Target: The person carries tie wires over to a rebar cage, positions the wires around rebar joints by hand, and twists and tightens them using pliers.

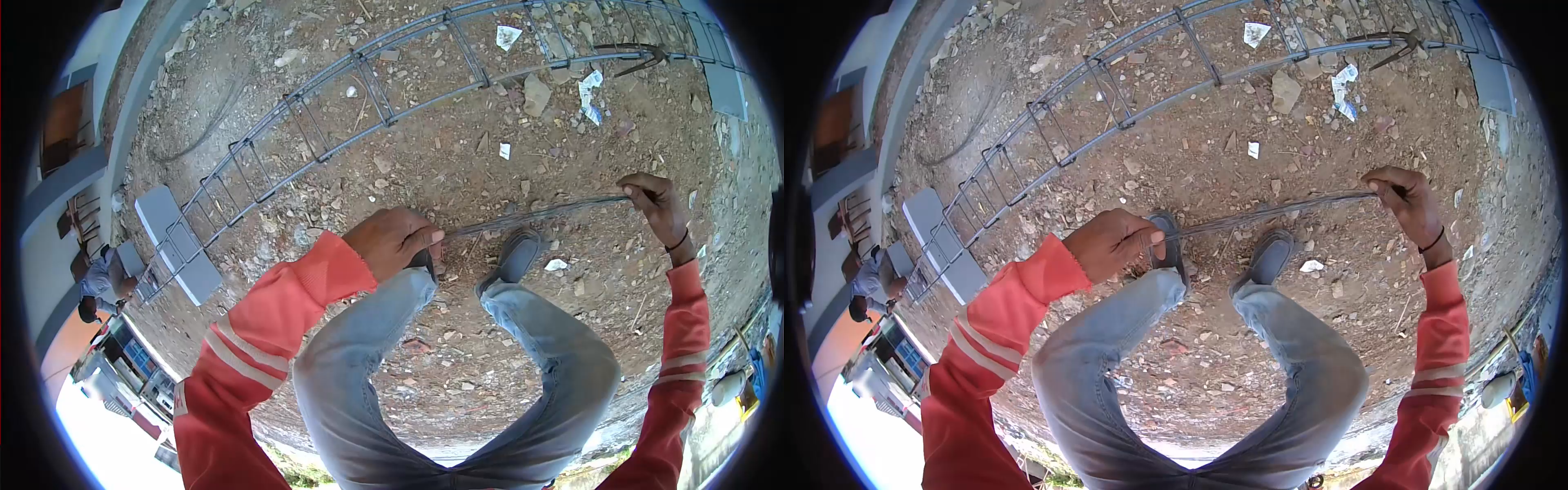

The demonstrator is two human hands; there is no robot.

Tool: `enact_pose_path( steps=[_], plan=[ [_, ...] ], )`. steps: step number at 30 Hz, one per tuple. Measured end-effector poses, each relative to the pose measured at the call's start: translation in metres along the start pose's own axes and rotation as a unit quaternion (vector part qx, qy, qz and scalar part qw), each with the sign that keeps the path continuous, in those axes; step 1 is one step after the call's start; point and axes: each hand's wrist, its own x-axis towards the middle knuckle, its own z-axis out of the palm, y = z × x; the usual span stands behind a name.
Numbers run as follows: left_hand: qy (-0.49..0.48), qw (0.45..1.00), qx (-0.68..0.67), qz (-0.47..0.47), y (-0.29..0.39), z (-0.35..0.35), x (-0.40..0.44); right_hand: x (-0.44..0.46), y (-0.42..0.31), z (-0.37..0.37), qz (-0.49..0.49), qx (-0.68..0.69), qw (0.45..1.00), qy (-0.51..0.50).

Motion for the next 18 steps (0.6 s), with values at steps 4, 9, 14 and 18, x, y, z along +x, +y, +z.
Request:
enact_pose_path(
  steps=[4,9,14,18],
  plan=[
    [0.012,0.998,0.003,-0.061,-0.093,0.022,0.057,0.075,0.087,0.047,-0.059,-0.06,0.996,0.006],
    [0.032,0.998,0.013,-0.058,-0.174,0.032,0.107,0.122,0.124,0.068,-0.091,-0.109,0.989,-0.053],
    [0.024,0.95,-0.278,-0.141,-0.211,0.062,0.155,0.135,0.116,0.062,-0.248,-0.331,0.882,0.225],
    [0.06,0.914,-0.384,-0.117,-0.199,0.083,0.185,0.11,0.116,0.068,-0.106,-0.158,0.905,0.381]
  ],
)
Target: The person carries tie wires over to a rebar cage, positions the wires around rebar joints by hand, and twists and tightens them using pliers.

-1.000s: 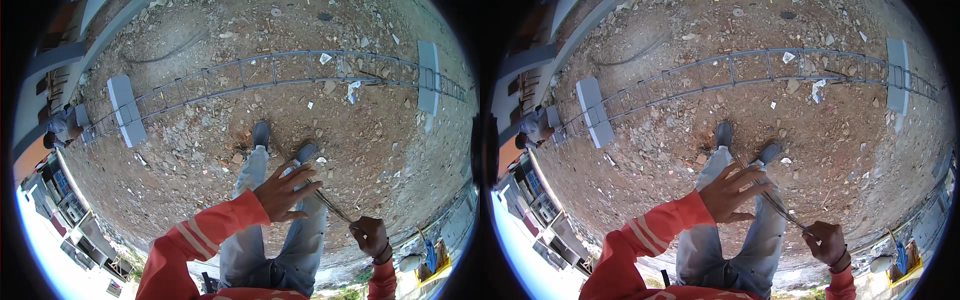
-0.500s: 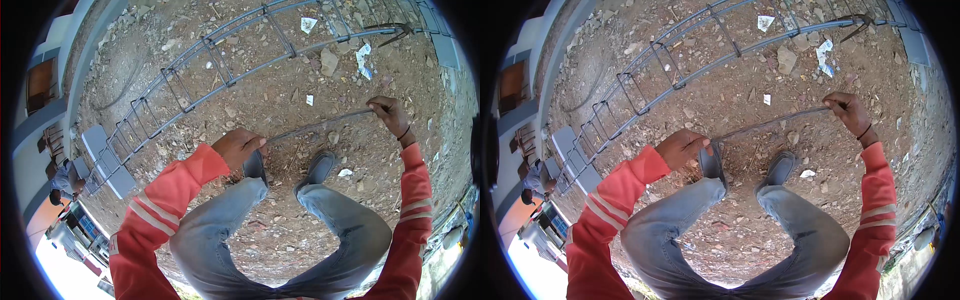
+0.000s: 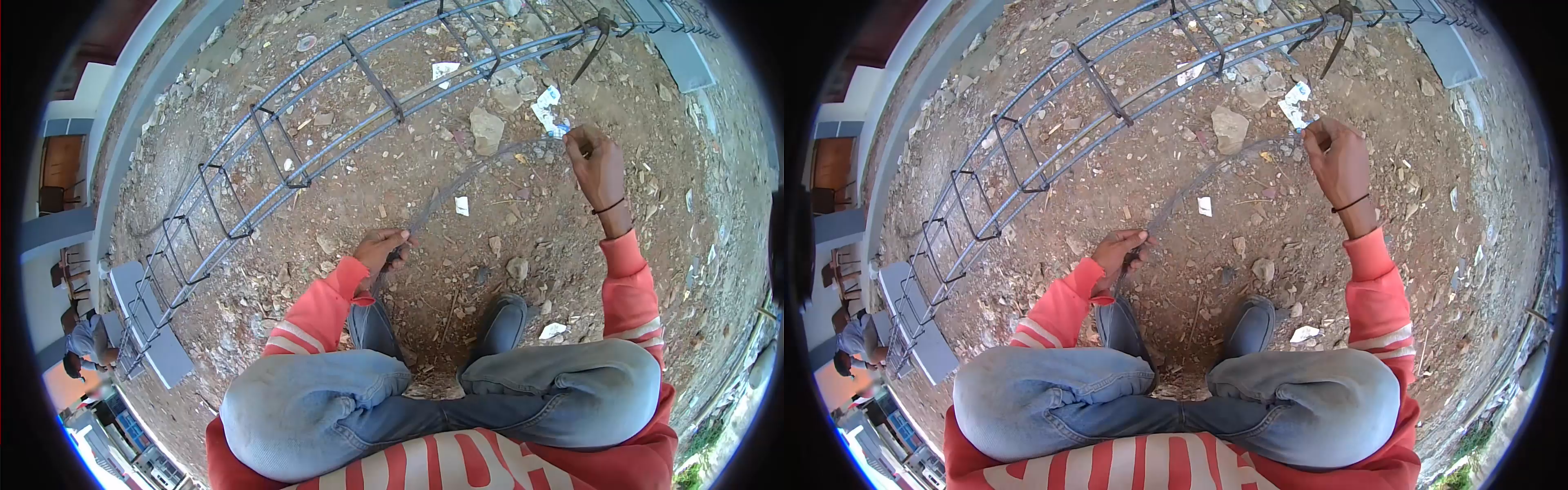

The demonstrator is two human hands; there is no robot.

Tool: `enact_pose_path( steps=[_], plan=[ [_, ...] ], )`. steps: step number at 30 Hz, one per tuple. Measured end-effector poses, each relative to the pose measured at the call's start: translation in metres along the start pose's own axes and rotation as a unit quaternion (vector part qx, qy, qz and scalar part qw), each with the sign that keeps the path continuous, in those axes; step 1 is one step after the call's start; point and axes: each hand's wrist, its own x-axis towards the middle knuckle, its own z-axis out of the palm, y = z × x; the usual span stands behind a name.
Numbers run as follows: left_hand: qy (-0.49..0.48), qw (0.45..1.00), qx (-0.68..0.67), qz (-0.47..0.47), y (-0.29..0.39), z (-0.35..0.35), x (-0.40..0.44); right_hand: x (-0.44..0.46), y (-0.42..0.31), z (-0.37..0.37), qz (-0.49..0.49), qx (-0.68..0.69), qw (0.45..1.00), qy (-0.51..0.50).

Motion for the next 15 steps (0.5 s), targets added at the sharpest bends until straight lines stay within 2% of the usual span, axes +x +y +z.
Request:
enact_pose_path(
  steps=[2,4,6,7,9,11,15],
  plan=[
    [0.006,1.0,-0.001,0.003,-0.001,0.015,0.006,-0.04,-0.007,0.011,0.108,0.148,0.981,-0.071],
    [-0.031,0.999,0.007,0.023,0.004,0.027,0.01,-0.09,-0.039,0.036,0.249,0.345,0.892,-0.153],
    [-0.031,0.999,0.037,0.022,0.02,0.046,0.001,-0.129,-0.068,0.063,0.327,0.412,0.833,-0.173],
    [-0.03,0.998,0.059,0.025,0.028,0.053,-0.002,-0.137,-0.075,0.074,0.326,0.416,0.833,-0.165],
    [-0.03,0.997,0.071,0.029,0.032,0.058,-0.001,-0.151,-0.081,0.09,0.399,0.564,0.715,-0.103],
    [-0.026,0.996,0.084,0.027,0.031,0.06,-0.006,-0.149,-0.079,0.094,0.391,0.581,0.708,-0.088],
    [-0.026,0.997,0.056,0.042,0.037,0.066,-0.018,-0.138,-0.087,0.086,0.341,0.573,0.74,-0.089]
  ],
)
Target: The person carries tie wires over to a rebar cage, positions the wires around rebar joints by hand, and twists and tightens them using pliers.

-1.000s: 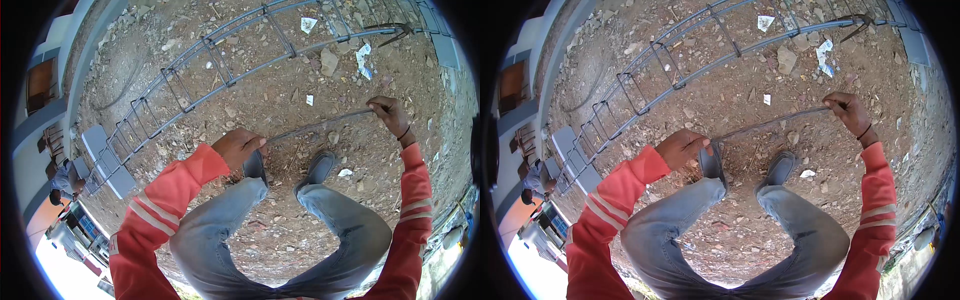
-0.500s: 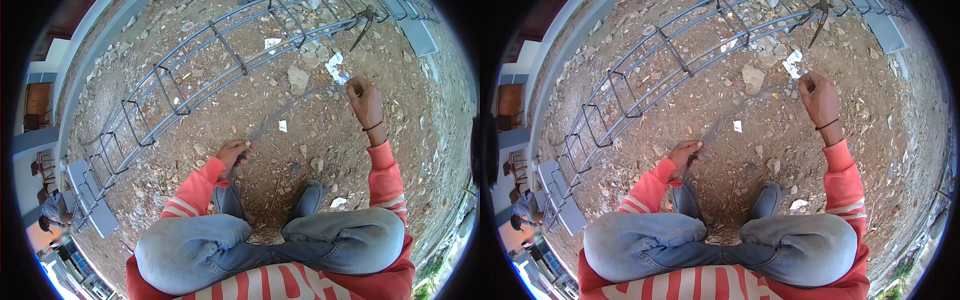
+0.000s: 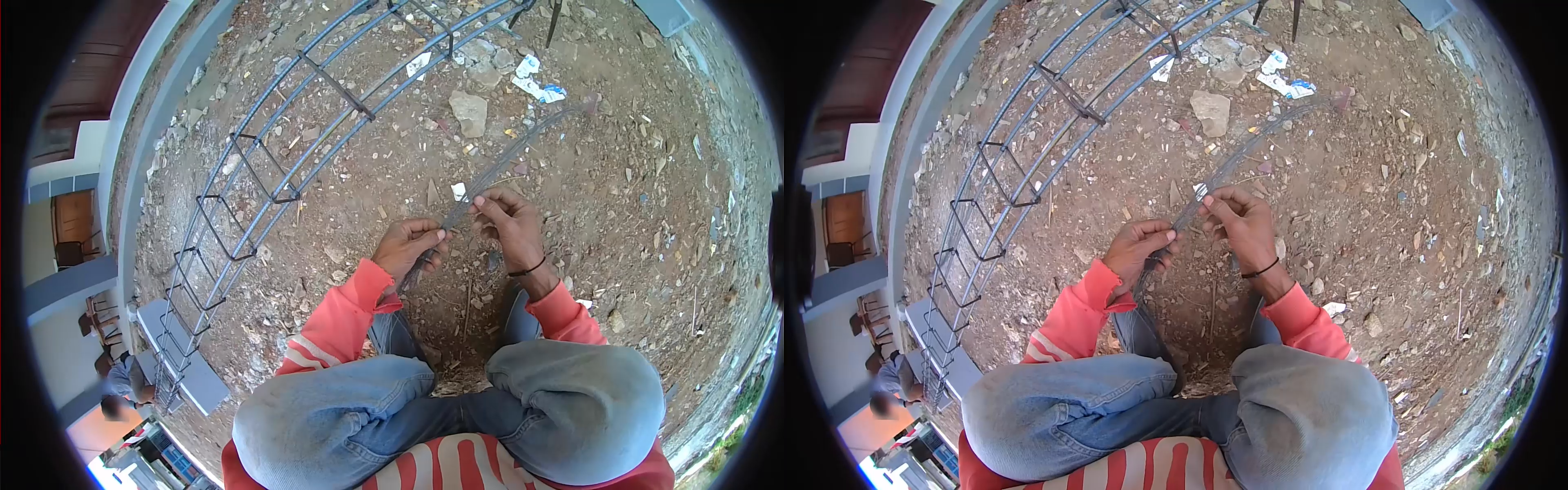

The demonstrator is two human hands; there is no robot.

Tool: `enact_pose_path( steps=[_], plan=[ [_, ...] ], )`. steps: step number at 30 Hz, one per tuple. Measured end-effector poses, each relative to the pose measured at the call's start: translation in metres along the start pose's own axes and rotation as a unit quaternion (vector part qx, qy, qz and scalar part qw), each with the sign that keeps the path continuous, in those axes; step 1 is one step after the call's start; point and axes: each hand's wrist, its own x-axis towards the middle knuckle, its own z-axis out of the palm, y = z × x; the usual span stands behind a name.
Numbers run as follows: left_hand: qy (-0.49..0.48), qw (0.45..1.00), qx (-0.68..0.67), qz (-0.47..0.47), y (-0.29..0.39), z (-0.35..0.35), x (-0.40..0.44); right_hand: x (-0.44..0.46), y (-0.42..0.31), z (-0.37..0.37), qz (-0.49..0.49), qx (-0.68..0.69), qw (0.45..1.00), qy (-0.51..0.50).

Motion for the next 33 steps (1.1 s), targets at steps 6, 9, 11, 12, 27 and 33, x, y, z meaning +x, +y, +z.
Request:
enact_pose_path(
  steps=[6,9,11,12,27,33],
  plan=[
    [0.01,1.0,-0.016,0.003,0.009,0.0,-0.01,-0.003,-0.003,0.01,-0.033,0.019,0.999,0.014],
    [0.014,1.0,-0.017,0.016,0.011,-0.006,-0.008,-0.009,-0.006,0.012,-0.061,0.022,0.998,0.011],
    [0.021,0.999,-0.01,0.025,0.01,-0.014,-0.007,-0.014,-0.009,0.016,-0.078,0.025,0.997,0.008],
    [0.022,0.999,-0.008,0.037,0.01,-0.019,-0.006,-0.016,-0.012,0.018,-0.087,0.029,0.996,0.004],
    [0.043,0.995,0.061,0.068,0.008,-0.009,-0.008,-0.007,-0.009,0.017,-0.079,0.069,0.994,0.019],
    [0.074,0.984,0.116,0.113,0.0,-0.017,0.001,-0.024,-0.067,-0.003,-0.14,0.266,0.953,-0.049]
  ],
)
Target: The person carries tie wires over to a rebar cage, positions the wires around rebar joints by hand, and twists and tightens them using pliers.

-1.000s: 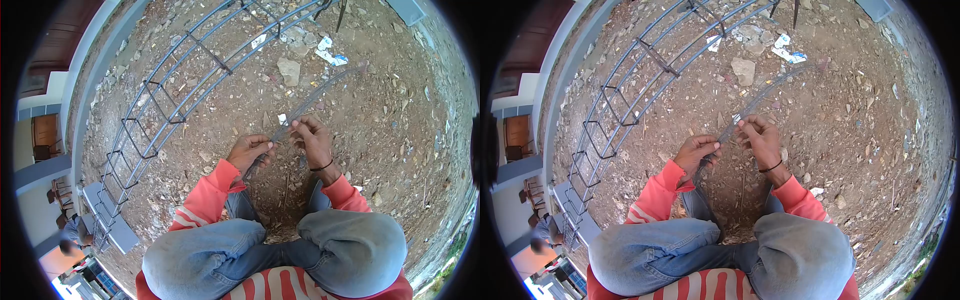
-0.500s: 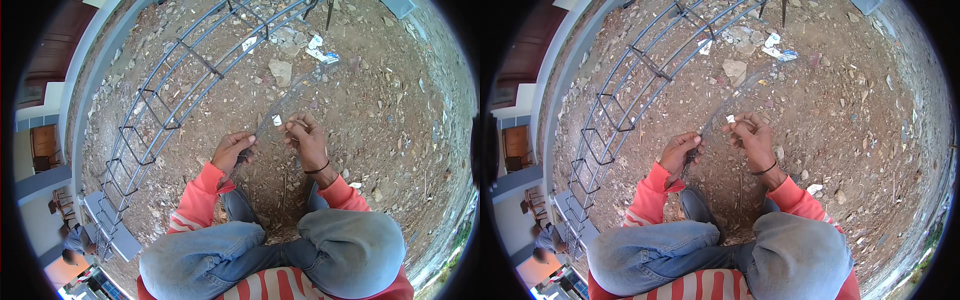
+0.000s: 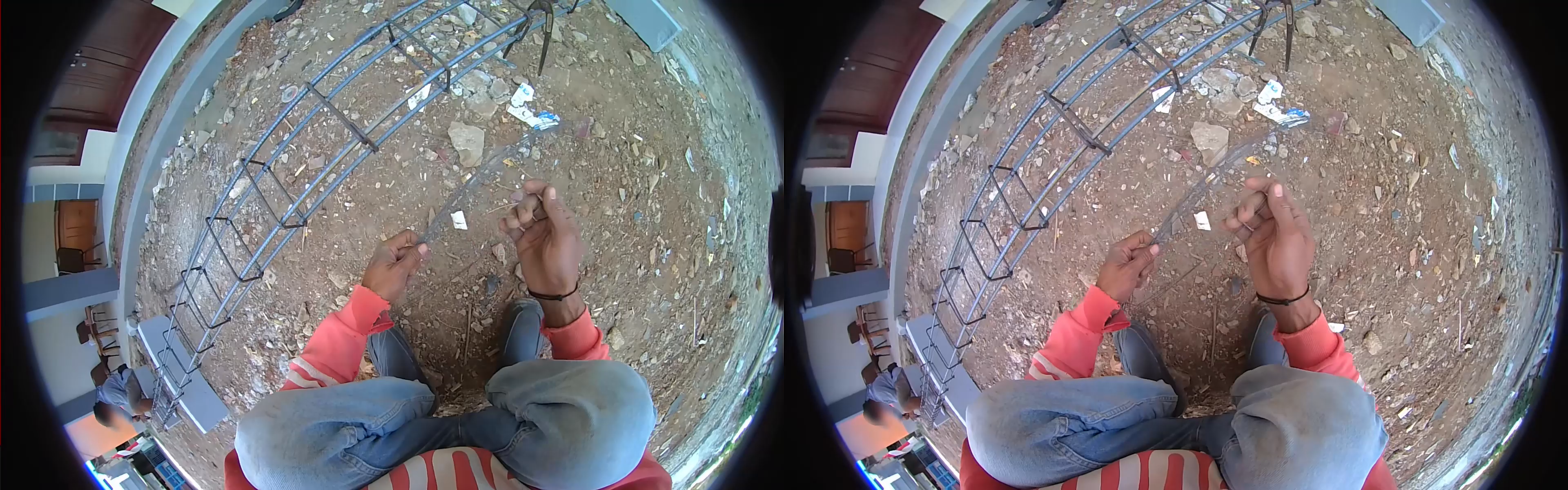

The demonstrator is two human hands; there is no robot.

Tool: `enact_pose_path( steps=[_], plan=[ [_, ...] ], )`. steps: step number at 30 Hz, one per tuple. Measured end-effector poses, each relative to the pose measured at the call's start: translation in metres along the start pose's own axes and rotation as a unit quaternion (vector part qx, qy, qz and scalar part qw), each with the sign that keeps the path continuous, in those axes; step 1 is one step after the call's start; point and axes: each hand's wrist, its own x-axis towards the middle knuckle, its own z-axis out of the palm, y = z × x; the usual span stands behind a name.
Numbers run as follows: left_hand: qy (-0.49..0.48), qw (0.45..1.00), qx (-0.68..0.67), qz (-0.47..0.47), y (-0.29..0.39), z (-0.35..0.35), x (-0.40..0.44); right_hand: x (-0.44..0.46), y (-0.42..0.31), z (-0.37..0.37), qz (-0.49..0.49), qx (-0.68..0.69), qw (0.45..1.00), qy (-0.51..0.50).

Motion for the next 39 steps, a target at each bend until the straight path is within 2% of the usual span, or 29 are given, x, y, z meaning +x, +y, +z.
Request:
enact_pose_path(
  steps=[1,2,4,5,7,8,10,12,14,16,17,19,20,21,22,23,24,25,27,28,29,30,31,32,34,35,37,38,39],
  plan=[
    [0.005,0.999,0.011,0.03,-0.002,-0.001,0.002,0.0,-0.011,0.003,-0.015,0.061,0.997,-0.054],
    [0.008,0.999,0.011,0.033,0.0,-0.002,0.002,-0.002,-0.018,0.01,-0.015,0.061,0.996,-0.058],
    [0.027,0.991,0.067,0.113,0.009,-0.003,0.003,-0.01,-0.026,0.018,0.019,0.11,0.988,-0.11],
    [0.027,0.991,0.067,0.116,0.019,-0.002,0.0,-0.011,-0.018,0.02,0.017,0.109,0.987,-0.113],
    [0.011,0.975,0.161,0.153,0.04,0.002,-0.008,-0.01,0.006,0.024,0.121,0.083,0.984,-0.102],
    [0.01,0.974,0.161,0.159,0.042,-0.001,-0.006,-0.005,0.0,0.023,0.106,0.138,0.983,-0.061],
    [0.097,0.921,0.27,0.264,0.039,-0.011,-0.008,0.014,-0.066,0.0,-0.044,0.195,0.977,-0.08],
    [0.104,0.933,0.269,0.217,0.027,-0.045,-0.018,0.025,-0.166,-0.058,-0.174,0.232,0.944,-0.155],
    [0.079,0.932,0.336,0.11,0.023,-0.08,-0.044,0.028,-0.267,-0.138,-0.233,0.146,0.946,-0.172],
    [0.082,0.927,0.349,0.111,0.008,-0.108,-0.066,0.025,-0.366,-0.233,-0.308,0.014,0.947,-0.09],
    [0.08,0.928,0.346,0.114,-0.001,-0.122,-0.073,0.011,-0.393,-0.23,-0.304,-0.063,0.95,-0.043],
    [0.125,0.914,0.382,0.065,-0.019,-0.142,-0.08,-0.013,-0.396,-0.176,-0.305,-0.209,0.923,0.105],
    [0.125,0.914,0.38,0.065,-0.027,-0.144,-0.082,-0.018,-0.387,-0.155,-0.283,-0.226,0.927,0.1],
    [0.174,0.784,0.57,0.176,-0.033,-0.147,-0.081,-0.019,-0.366,-0.127,-0.287,-0.225,0.926,0.098],
    [0.215,0.6,0.72,0.274,-0.034,-0.149,-0.078,-0.02,-0.339,-0.093,-0.249,-0.349,0.891,0.149],
    [0.218,0.598,0.719,0.278,-0.018,-0.141,-0.073,-0.02,-0.313,-0.061,-0.205,-0.466,0.838,0.196],
    [0.114,0.768,0.615,0.139,0.015,-0.122,-0.07,-0.019,-0.288,-0.036,-0.184,-0.524,0.816,0.161],
    [0.0,0.884,0.467,-0.011,0.052,-0.101,-0.07,-0.018,-0.262,-0.014,-0.16,-0.58,0.789,0.125],
    [-0.085,0.942,0.316,0.074,0.138,-0.053,-0.073,-0.016,-0.218,0.025,-0.122,-0.642,0.757,-0.022],
    [0.005,0.851,0.434,0.297,0.168,-0.033,-0.073,-0.015,-0.194,0.046,-0.131,-0.689,0.708,-0.083],
    [0.095,0.691,0.518,0.496,0.193,-0.016,-0.073,-0.016,-0.173,0.064,-0.139,-0.732,0.652,-0.14],
    [0.088,0.637,0.526,0.556,0.221,-0.003,-0.073,-0.015,-0.157,0.075,-0.14,-0.73,0.636,-0.208],
    [0.085,0.607,0.525,0.591,0.234,0.004,-0.068,-0.016,-0.148,0.085,-0.14,-0.727,0.614,-0.272],
    [0.083,0.574,0.523,0.625,0.247,0.011,-0.062,-0.018,-0.148,0.098,-0.146,-0.735,0.607,-0.265],
    [-0.096,0.705,0.438,0.549,0.244,0.017,-0.044,-0.022,-0.158,0.118,-0.129,-0.759,0.571,-0.285],
    [-0.097,0.702,0.431,0.558,0.24,0.015,-0.041,-0.024,-0.166,0.125,-0.123,-0.769,0.556,-0.289],
    [-0.122,0.824,0.307,0.46,0.236,0.003,-0.037,-0.024,-0.195,0.128,-0.149,-0.755,0.574,-0.279],
    [-0.127,0.82,0.304,0.468,0.239,-0.008,-0.037,-0.026,-0.209,0.124,-0.179,-0.755,0.568,-0.273],
    [-0.089,0.835,0.299,0.453,0.24,-0.022,-0.037,-0.033,-0.223,0.127,-0.149,-0.766,0.585,-0.221]
  ],
)
